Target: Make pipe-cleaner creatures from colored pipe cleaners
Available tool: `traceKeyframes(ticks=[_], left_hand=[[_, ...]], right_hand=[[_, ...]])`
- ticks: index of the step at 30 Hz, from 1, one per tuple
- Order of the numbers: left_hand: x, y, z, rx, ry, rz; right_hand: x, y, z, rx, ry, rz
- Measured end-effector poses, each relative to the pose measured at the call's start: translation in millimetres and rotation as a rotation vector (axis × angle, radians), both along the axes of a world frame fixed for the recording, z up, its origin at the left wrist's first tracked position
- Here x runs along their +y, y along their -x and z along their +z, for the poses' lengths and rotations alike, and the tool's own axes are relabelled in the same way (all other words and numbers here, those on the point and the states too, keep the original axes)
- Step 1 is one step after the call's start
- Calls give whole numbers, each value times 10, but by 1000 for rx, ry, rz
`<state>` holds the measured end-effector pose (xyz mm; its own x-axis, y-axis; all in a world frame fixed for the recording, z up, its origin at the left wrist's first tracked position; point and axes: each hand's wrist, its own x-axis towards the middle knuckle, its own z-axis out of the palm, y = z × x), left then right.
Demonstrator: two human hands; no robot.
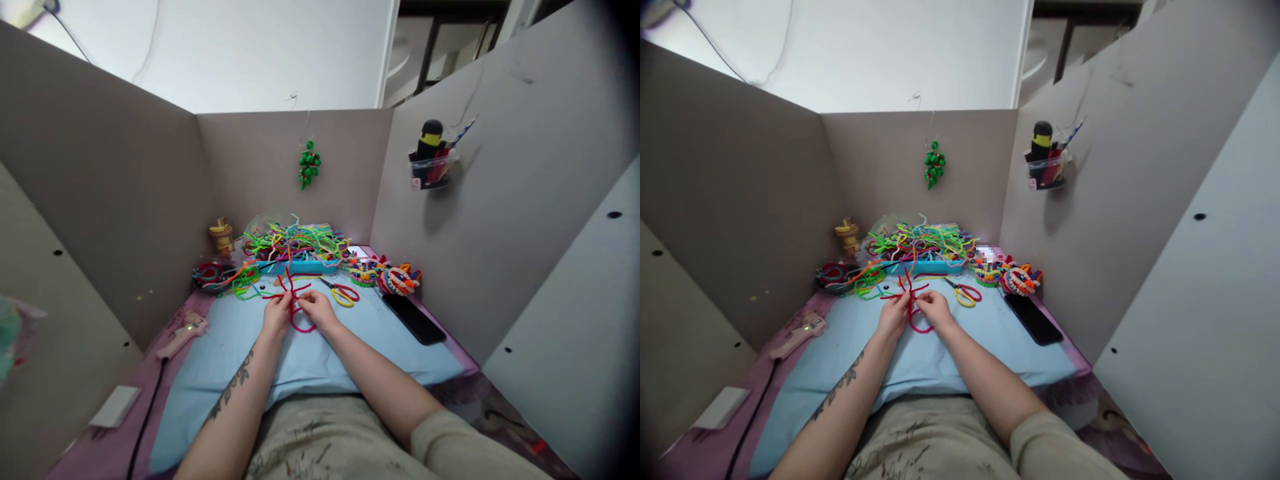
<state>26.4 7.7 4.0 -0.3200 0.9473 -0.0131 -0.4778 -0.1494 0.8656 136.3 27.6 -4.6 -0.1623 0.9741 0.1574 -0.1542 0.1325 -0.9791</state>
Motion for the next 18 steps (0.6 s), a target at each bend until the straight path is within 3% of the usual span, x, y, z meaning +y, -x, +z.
traceKeyframes(ticks=[14,18], left_hand=[[18,15,-18,60,21,11],[33,37,-30,92,11,101]], right_hand=[[-3,-22,31,9,5,31],[36,-65,30,65,110,66]])
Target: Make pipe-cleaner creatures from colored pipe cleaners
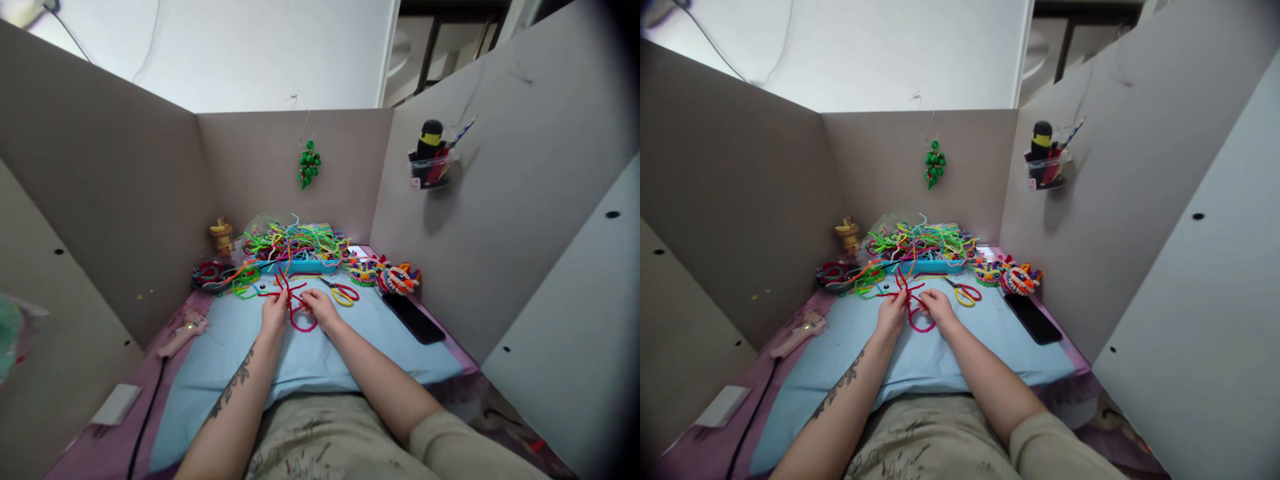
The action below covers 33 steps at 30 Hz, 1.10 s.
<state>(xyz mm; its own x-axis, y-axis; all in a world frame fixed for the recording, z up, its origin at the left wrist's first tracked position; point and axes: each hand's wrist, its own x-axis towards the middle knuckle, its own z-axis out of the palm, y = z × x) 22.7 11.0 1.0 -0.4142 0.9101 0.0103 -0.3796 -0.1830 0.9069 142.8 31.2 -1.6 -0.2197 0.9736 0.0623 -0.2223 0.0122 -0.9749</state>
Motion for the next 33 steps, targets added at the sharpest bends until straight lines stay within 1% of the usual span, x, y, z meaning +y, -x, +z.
traceKeyframes(ticks=[2,3,5,7,10,12,16,21,23,25,27,29,30,32,33], left_hand=[[11,26,-15,11,16,50],[16,41,-24,20,28,71],[23,71,-40,36,37,100],[27,95,-51,34,29,108],[26,110,-49,16,31,108],[22,113,-41,13,41,119],[19,123,-38,54,36,123],[43,169,-68,168,28,128],[43,187,-58,263,26,151],[16,192,-22,394,10,189],[-40,176,32,565,-50,258],[-115,139,83,770,-176,346],[-154,115,102,874,-259,368],[-220,66,124,1067,-407,348],[-244,45,129,1149,-452,326]], right_hand=[[11,-31,-3,-11,39,22],[12,-45,-7,-33,27,43],[5,-64,-25,-113,-54,83],[-5,-66,-56,-232,-168,92],[-8,-47,-115,-413,-300,54],[-4,-37,-143,-487,-359,23],[-19,-49,-118,-543,-448,-10],[-63,-88,8,-518,-624,70],[-64,-105,38,-516,-613,68],[-55,-129,56,-497,-556,65],[-50,-163,77,-433,-526,44],[-59,-201,111,-341,-549,-10],[-70,-220,133,-299,-577,-41],[-98,-251,180,-233,-635,-98],[-112,-262,203,-211,-654,-123]])
